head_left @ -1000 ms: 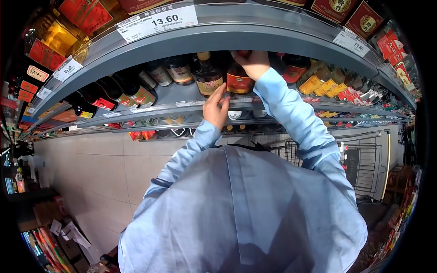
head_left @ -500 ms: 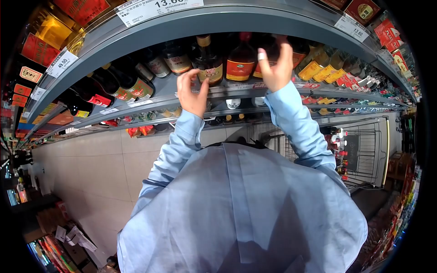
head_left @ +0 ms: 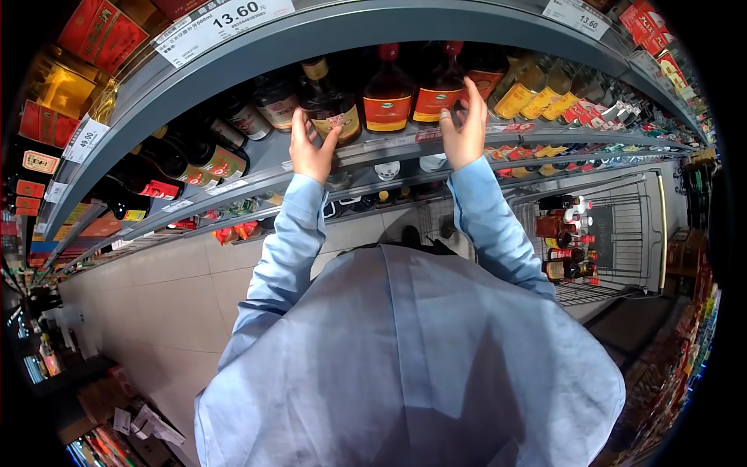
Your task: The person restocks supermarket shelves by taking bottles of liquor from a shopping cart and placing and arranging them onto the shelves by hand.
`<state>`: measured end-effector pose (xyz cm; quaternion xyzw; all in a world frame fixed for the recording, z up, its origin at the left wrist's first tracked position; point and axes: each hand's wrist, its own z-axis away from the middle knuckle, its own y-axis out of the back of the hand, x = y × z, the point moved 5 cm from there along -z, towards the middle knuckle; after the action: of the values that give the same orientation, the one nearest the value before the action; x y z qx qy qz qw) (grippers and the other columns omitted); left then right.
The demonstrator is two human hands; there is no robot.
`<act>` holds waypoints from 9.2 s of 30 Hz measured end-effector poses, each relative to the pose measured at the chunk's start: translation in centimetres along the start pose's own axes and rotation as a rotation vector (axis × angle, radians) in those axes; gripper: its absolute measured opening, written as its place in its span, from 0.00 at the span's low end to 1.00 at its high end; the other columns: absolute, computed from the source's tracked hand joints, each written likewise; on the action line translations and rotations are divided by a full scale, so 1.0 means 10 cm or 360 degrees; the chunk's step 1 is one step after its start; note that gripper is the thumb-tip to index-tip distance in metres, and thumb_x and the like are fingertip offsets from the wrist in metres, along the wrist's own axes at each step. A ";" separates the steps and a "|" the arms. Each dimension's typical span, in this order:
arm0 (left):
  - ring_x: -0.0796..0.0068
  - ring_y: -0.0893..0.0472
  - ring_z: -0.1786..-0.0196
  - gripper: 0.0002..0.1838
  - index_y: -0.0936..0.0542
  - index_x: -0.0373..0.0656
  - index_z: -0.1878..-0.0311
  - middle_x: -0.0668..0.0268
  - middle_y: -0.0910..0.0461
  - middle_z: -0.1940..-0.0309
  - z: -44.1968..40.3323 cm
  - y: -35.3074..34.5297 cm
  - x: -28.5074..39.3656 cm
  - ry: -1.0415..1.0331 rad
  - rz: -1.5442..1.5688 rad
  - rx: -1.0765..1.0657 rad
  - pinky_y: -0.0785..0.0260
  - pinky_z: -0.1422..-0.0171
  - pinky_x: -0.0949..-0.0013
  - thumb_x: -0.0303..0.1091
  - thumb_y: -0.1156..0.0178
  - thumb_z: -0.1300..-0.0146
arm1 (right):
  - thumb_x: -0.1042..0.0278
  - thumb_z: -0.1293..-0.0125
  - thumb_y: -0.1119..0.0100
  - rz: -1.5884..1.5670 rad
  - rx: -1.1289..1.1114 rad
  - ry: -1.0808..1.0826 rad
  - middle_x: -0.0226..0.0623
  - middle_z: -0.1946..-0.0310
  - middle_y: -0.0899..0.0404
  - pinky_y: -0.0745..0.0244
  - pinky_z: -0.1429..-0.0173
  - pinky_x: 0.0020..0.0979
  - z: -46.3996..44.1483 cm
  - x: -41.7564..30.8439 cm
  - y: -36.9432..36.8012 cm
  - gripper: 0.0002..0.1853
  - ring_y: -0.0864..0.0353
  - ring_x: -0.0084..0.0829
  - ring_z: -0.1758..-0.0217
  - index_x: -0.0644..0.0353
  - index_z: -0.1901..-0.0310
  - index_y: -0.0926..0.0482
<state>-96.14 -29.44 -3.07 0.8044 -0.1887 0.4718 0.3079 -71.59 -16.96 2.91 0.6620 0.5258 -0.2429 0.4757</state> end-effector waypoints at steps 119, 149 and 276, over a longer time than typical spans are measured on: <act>0.61 0.30 0.51 0.17 0.28 0.47 0.61 0.63 0.32 0.55 -0.81 -0.74 1.72 -0.1001 -0.1204 -0.1126 0.33 0.49 0.63 0.24 0.34 0.53 | 0.57 0.51 0.33 0.0550 -0.0260 0.0663 0.43 0.44 0.33 0.41 0.39 0.41 -0.59 0.07 0.02 0.39 0.34 0.46 0.43 0.56 0.38 0.40; 0.55 0.33 0.42 0.30 0.28 0.50 0.48 0.58 0.38 0.44 -0.74 -0.70 1.68 -0.1157 -0.1380 -0.1032 0.34 0.41 0.61 0.27 0.30 0.58 | 0.64 0.46 0.37 0.0400 -0.0526 0.0660 0.47 0.42 0.34 0.40 0.37 0.39 -0.67 0.13 0.12 0.36 0.36 0.48 0.40 0.55 0.36 0.42; 0.72 0.23 0.54 0.15 0.28 0.43 0.48 0.66 0.21 0.60 4.62 -4.10 1.75 0.1902 0.0922 -0.1204 0.33 0.47 0.69 0.36 0.46 0.36 | 0.71 0.54 0.28 -0.0201 0.0433 -0.1396 0.30 0.60 0.21 0.28 0.50 0.27 2.06 5.78 4.33 0.25 0.24 0.23 0.58 0.59 0.53 0.26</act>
<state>-33.65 -30.48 -17.63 0.1704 -0.3422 0.7920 0.4760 -8.76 -8.07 -37.22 0.5198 0.2777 -0.5951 0.5463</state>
